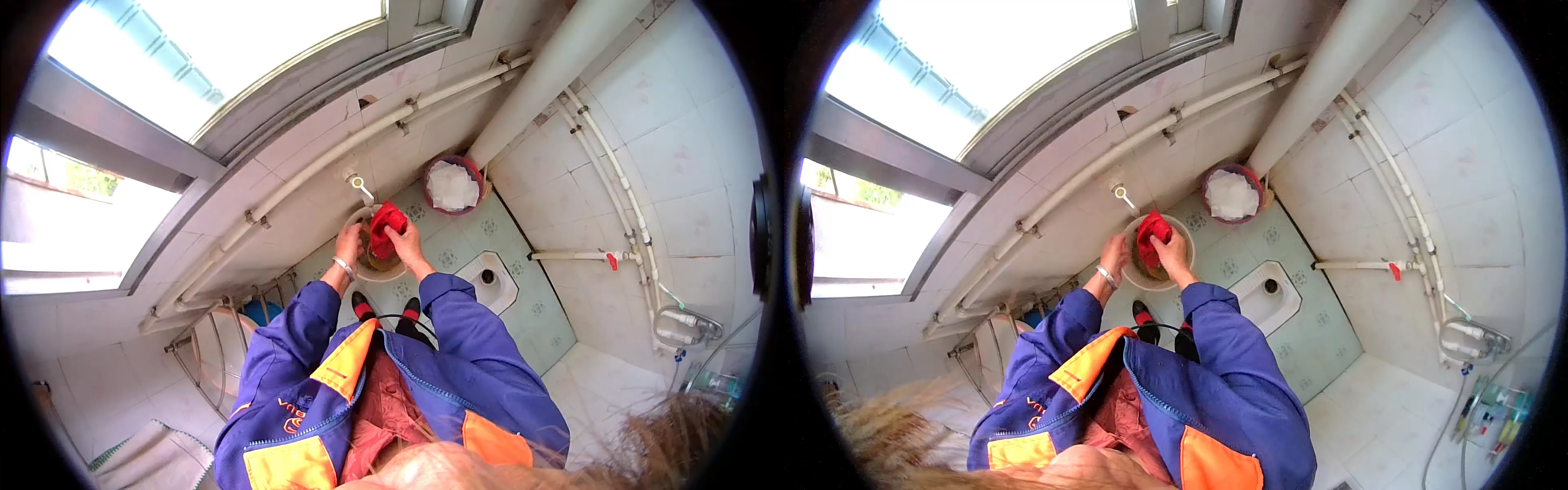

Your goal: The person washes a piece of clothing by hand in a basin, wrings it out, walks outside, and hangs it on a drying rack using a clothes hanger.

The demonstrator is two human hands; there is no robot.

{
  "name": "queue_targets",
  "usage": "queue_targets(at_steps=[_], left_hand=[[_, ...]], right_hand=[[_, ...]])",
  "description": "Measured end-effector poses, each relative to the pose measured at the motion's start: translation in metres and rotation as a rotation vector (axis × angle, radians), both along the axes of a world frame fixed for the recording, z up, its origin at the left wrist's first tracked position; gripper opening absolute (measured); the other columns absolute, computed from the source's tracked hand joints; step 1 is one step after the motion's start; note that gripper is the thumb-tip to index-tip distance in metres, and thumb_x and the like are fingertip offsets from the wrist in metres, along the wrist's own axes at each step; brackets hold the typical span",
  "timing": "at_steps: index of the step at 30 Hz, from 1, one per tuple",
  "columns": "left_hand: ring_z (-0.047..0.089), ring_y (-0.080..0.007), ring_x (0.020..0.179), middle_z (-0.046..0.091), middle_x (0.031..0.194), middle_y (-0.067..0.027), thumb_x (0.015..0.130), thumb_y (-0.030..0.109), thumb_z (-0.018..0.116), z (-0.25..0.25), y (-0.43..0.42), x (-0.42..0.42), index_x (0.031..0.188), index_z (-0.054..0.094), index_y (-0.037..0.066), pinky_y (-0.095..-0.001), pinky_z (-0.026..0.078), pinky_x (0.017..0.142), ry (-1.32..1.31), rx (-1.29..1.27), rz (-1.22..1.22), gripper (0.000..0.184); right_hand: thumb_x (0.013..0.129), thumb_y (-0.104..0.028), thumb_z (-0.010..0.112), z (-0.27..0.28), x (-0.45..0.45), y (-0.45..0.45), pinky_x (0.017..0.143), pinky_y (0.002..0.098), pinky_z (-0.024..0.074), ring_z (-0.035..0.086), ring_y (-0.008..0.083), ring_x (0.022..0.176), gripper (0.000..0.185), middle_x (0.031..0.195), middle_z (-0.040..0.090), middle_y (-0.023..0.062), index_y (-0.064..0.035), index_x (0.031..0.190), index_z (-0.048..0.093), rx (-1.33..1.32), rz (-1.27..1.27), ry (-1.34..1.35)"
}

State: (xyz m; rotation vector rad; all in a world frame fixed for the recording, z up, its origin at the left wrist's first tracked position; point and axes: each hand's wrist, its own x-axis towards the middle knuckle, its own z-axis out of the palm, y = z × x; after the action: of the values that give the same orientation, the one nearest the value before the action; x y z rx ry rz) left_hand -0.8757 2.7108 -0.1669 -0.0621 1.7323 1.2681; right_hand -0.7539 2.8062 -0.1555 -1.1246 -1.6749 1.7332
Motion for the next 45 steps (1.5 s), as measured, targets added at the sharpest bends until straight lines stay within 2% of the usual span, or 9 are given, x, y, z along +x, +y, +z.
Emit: queue_targets(at_steps=[4,8,14,17,22,25,29,36,45], left_hand=[[0.045,-0.0318,0.113,0.048,0.118,-0.0195,0.079,0.07,0.03,0.022,0.0,0.019,0.122,0.043,0.003,-0.0458,0.036,0.095,-0.916,-0.125,0.1,0.081],[0.039,-0.0296,0.121,0.037,0.134,-0.0129,0.08,0.071,0.017,0.029,0.014,0.037,0.133,0.032,0.013,-0.0494,0.029,0.1,-1.009,0.662,0.129,0.08],[0.036,-0.0262,0.124,0.037,0.135,-0.0072,0.077,0.072,0.027,0.053,0.014,0.047,0.133,0.033,0.016,-0.0503,0.028,0.101,-0.989,0.806,-0.015,0.079],[0.035,-0.0256,0.124,0.037,0.135,-0.0071,0.075,0.069,0.039,0.047,0.01,0.051,0.133,0.033,0.015,-0.05,0.027,0.102,-0.885,0.795,-0.021,0.079],[0.041,-0.0254,0.119,0.043,0.13,-0.0082,0.077,0.042,0.064,0.053,0.0,0.045,0.13,0.036,0.013,-0.0478,0.032,0.1,-0.737,0.713,-0.168,0.066],[0.044,-0.0275,0.116,0.046,0.125,-0.0112,0.079,0.031,0.064,0.064,-0.004,0.043,0.128,0.036,0.01,-0.045,0.033,0.1,-0.918,0.792,-0.112,0.061],[0.048,-0.0326,0.111,0.05,0.12,-0.0134,0.08,0.029,0.064,0.075,-0.006,0.055,0.125,0.039,0.006,-0.0436,0.036,0.099,-1.044,0.844,-0.032,0.056],[0.056,-0.0241,0.096,0.056,0.106,-0.0095,0.08,0.028,0.064,0.063,-0.006,0.048,0.115,0.047,0.007,-0.0401,0.044,0.089,-1.088,0.654,-0.103,0.044],[0.058,-0.0194,0.072,0.062,0.084,-0.0098,0.067,0.021,0.069,0.031,0.018,0.03,0.084,0.059,0.006,-0.0303,0.046,0.063,0.017,0.095,-0.677,0.025]], right_hand=[[0.077,-0.009,0.062,0.021,0.005,0.0,0.069,0.0236,0.0433,0.054,0.0089,0.075,0.021,0.088,0.06,-0.0005,-0.0035,0.097,0.058,-0.256,-0.031,0.215],[0.075,-0.012,0.058,0.03,0.014,0.0,0.078,0.0298,0.0444,0.056,0.0139,0.085,0.03,0.094,0.061,0.0036,-0.003,0.103,0.058,-0.358,0.027,0.267],[0.076,-0.019,0.052,0.026,0.018,0.019,0.077,0.0316,0.044,0.057,0.0185,0.083,0.03,0.095,0.06,0.0072,-0.0029,0.1,0.057,-0.566,0.117,0.299],[0.078,-0.026,0.051,0.052,0.018,0.019,0.089,0.0397,0.0374,0.048,0.035,0.106,0.04,0.113,0.052,0.0208,0.002,0.108,0.053,0.546,0.398,-0.106],[0.081,-0.034,0.055,0.02,0.017,0.03,0.094,0.0402,0.0347,0.045,0.0304,0.112,0.058,0.12,0.049,0.0174,-0.0002,0.125,0.038,0.971,0.292,-0.325],[0.081,-0.034,0.061,0.055,0.019,0.04,0.092,0.0324,0.0404,0.049,0.0182,0.109,0.064,0.125,0.046,0.0097,-0.0055,0.131,0.032,-0.707,0.638,0.245],[0.076,-0.025,0.066,0.052,0.016,0.028,0.096,0.0371,0.0393,0.049,0.0263,0.112,0.067,0.122,0.049,0.0155,-0.0039,0.13,0.033,-1.063,0.61,0.614],[0.077,-0.014,0.065,0.052,0.004,0.039,0.075,0.0295,0.0487,0.058,0.0173,0.084,0.028,0.091,0.058,0.0073,-0.0051,0.101,0.054,-0.719,0.569,0.407],[0.072,-0.003,0.064,0.012,-0.017,0.021,0.067,0.025,0.0454,0.054,0.0118,0.078,0.016,0.083,0.058,0.0032,-0.0041,0.087,0.059,-0.355,0.363,0.149]])
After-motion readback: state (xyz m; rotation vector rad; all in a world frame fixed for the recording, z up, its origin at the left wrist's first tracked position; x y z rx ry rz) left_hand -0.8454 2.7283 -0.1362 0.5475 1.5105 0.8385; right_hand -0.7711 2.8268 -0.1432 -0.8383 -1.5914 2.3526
